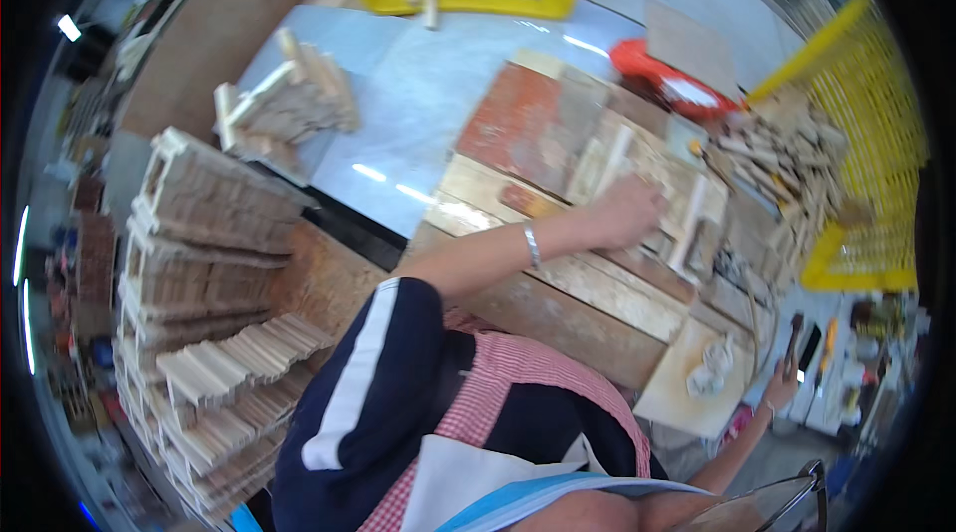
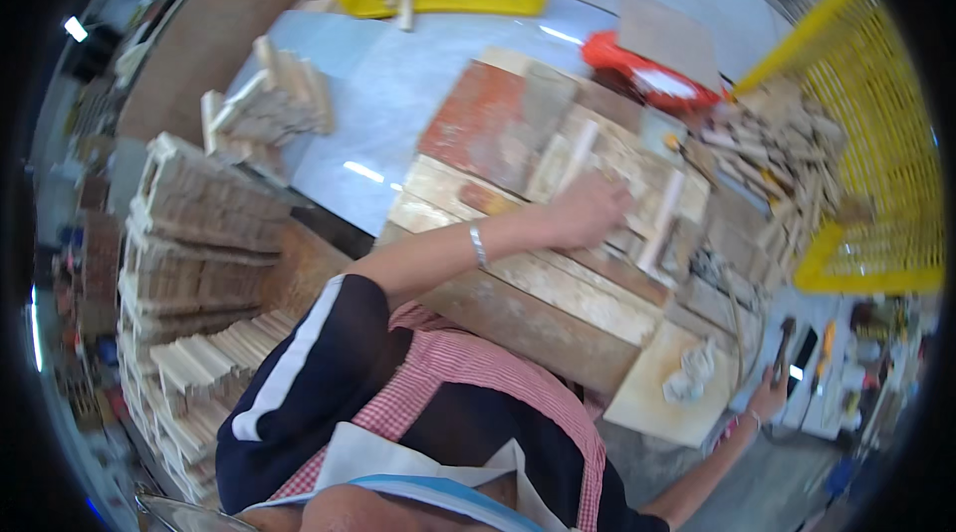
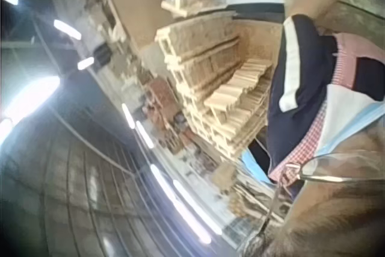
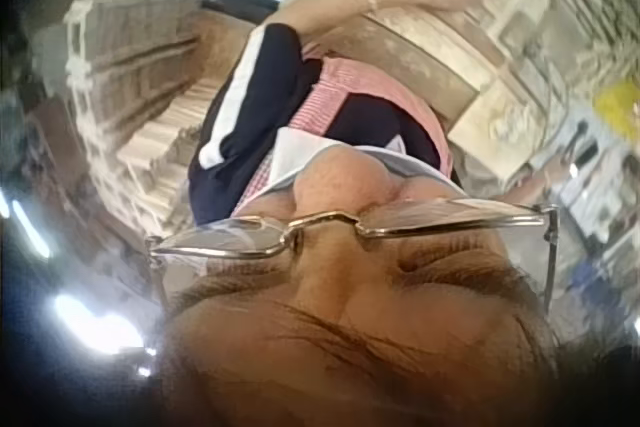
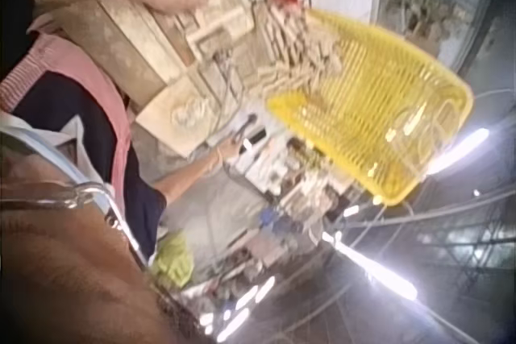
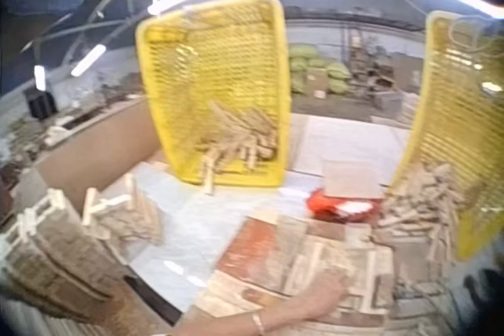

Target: Assembling wooden frame components using glue, a hammer, and a jig in a workshop.

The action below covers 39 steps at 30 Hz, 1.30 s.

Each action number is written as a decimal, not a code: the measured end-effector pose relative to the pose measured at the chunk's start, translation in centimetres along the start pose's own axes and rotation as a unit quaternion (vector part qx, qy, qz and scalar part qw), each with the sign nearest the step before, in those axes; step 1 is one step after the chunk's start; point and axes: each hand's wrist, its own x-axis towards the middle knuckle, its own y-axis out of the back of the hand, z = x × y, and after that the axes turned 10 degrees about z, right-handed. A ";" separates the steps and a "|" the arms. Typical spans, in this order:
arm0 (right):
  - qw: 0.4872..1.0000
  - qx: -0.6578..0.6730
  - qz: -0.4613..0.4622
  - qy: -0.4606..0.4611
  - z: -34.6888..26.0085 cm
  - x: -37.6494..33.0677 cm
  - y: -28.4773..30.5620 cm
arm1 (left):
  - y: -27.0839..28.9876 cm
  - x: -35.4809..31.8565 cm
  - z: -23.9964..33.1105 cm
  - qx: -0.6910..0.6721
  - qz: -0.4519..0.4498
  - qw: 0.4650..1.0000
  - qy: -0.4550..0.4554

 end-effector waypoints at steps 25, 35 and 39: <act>0.996 -0.064 -0.063 0.014 0.7 -0.8 -3.6 | 36.7 -24.5 -20.5 0.310 0.077 0.871 0.373; 0.992 0.065 -0.026 0.103 -15.3 2.1 -0.6 | 37.5 -23.7 -20.0 0.285 0.045 0.864 0.412; 0.974 0.157 -0.008 0.162 -21.5 4.0 -0.7 | 38.3 -22.9 -20.3 0.277 0.162 0.885 0.337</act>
